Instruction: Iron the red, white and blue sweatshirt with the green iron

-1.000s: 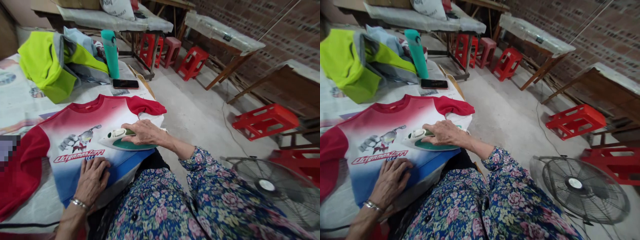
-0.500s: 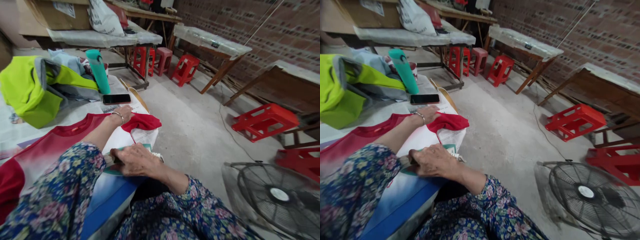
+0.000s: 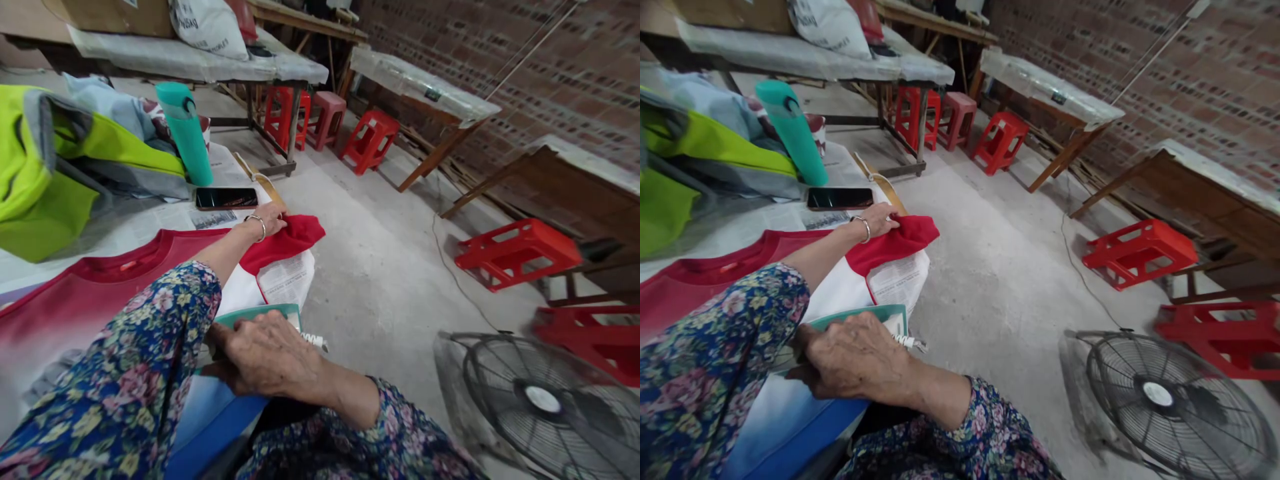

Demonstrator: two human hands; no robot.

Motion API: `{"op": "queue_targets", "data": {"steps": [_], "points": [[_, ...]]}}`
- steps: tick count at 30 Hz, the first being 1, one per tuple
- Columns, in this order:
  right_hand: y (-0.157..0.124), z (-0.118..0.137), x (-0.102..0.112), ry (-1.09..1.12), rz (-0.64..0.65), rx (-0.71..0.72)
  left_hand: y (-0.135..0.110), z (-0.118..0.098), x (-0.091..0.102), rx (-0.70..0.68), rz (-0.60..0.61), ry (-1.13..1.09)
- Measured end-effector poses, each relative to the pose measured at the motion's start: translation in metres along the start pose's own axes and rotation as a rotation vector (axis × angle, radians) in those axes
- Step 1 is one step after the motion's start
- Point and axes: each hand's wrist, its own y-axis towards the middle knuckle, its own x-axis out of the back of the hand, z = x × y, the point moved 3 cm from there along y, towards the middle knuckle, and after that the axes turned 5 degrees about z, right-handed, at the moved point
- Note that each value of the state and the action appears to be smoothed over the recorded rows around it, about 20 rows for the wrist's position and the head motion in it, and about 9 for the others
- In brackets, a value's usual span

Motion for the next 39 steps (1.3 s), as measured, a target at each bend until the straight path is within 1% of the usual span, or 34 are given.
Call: {"op": "queue_targets", "data": {"steps": [3, 6, 8, 10, 11, 13, 14, 15, 16, 18, 21, 24, 26, 28, 31, 34, 36, 39], "points": [[0.001, 0.001, 0.001, 0.015, -0.003, 0.019, -0.006, -0.001, 0.001, -0.019, 0.015, -0.073], [0.000, 0.002, 0.003, 0.026, -0.003, 0.013, -0.027, 0.007, 0.011, -0.012, -0.024, -0.125], [-0.002, 0.002, 0.005, 0.027, -0.015, -0.011, -0.053, 0.023, 0.020, 0.030, -0.055, -0.148], [-0.002, 0.002, 0.007, 0.019, -0.022, -0.030, -0.089, 0.047, 0.023, 0.108, -0.091, -0.158], [-0.002, 0.001, 0.008, 0.014, -0.026, -0.041, -0.110, 0.061, 0.021, 0.163, -0.121, -0.155], [0.000, -0.001, 0.009, 0.007, -0.036, -0.055, -0.155, 0.088, 0.009, 0.302, -0.204, -0.136], [0.002, -0.002, 0.009, 0.004, -0.047, -0.068, -0.178, 0.099, -0.001, 0.386, -0.263, -0.127], [0.003, -0.003, 0.010, 0.000, -0.060, -0.089, -0.201, 0.109, -0.011, 0.491, -0.370, -0.123], [0.005, -0.005, 0.010, -0.002, -0.071, -0.108, -0.221, 0.115, -0.023, 0.557, -0.415, -0.114], [0.007, -0.008, 0.011, -0.006, -0.092, -0.143, -0.255, 0.121, -0.045, 0.633, -0.474, -0.109], [0.008, -0.014, 0.014, -0.016, -0.116, -0.198, -0.288, 0.118, -0.067, 0.656, -0.448, -0.068], [0.012, -0.027, 0.022, -0.037, -0.152, -0.306, -0.304, 0.114, -0.075, 0.680, -0.382, -0.002], [0.022, -0.036, 0.031, -0.050, -0.192, -0.371, -0.309, 0.113, -0.077, 0.685, -0.381, 0.030], [0.037, -0.042, 0.042, -0.064, -0.229, -0.402, -0.310, 0.112, -0.078, 0.667, -0.408, 0.053], [0.062, -0.044, 0.058, -0.109, -0.276, -0.409, -0.309, 0.110, -0.081, 0.651, -0.425, 0.058], [0.079, -0.040, 0.070, -0.157, -0.303, -0.402, -0.307, 0.108, -0.081, 0.655, -0.401, 0.054], [0.080, -0.037, 0.075, -0.170, -0.292, -0.406, -0.308, 0.107, -0.079, 0.649, -0.390, 0.055], [0.069, -0.034, 0.080, -0.200, -0.289, -0.365, -0.310, 0.108, -0.075, 0.629, -0.390, 0.061]]}}
